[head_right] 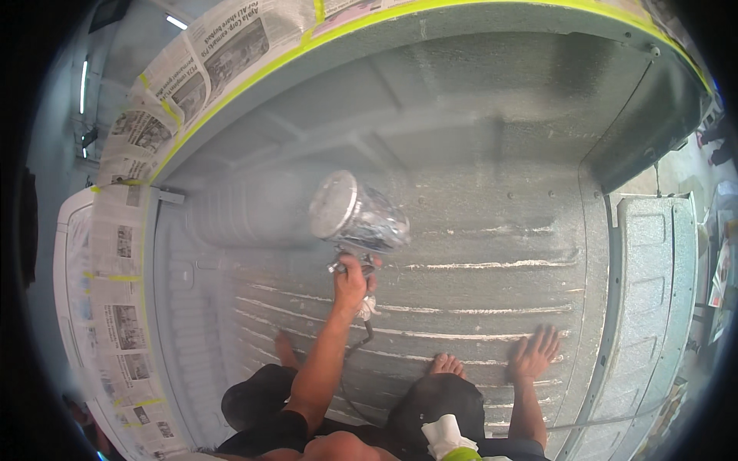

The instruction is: The person is using a spray gun to apply a silver paint coating to the interior bed of a pickup truck.

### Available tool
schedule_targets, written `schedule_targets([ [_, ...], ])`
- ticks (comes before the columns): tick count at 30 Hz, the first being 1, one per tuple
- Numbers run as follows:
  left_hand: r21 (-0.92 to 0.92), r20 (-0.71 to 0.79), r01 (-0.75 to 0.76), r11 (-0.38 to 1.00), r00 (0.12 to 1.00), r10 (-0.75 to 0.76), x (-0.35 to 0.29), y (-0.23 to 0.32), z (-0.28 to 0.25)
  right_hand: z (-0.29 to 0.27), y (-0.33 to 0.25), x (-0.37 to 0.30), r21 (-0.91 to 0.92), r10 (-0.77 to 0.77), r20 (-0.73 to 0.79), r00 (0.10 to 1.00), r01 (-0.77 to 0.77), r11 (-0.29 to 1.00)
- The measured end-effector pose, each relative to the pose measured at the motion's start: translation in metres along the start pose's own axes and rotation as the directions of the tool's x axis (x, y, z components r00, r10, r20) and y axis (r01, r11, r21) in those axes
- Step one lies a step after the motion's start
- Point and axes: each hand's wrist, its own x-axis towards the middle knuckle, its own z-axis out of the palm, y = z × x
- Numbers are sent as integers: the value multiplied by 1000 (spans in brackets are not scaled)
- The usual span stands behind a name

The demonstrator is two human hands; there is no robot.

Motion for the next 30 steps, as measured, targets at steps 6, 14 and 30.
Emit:
schedule_targets([
  [6, 66, -114, -16, 998, 993, 24, 12, 0, 7, 4, 3, -1, 80, -21, -101, 995, 29, 996],
  [14, 50, -601, 2, 999, 799, 28, 49, -3, -83, -3, -2, -1, 108, -21, -102, 995, 32, 994],
  [30, 44, -399, 110, 993, 913, -83, 13, -26, -2, 11, 5, 1, 79, -31, -128, 991, 41, 996],
])
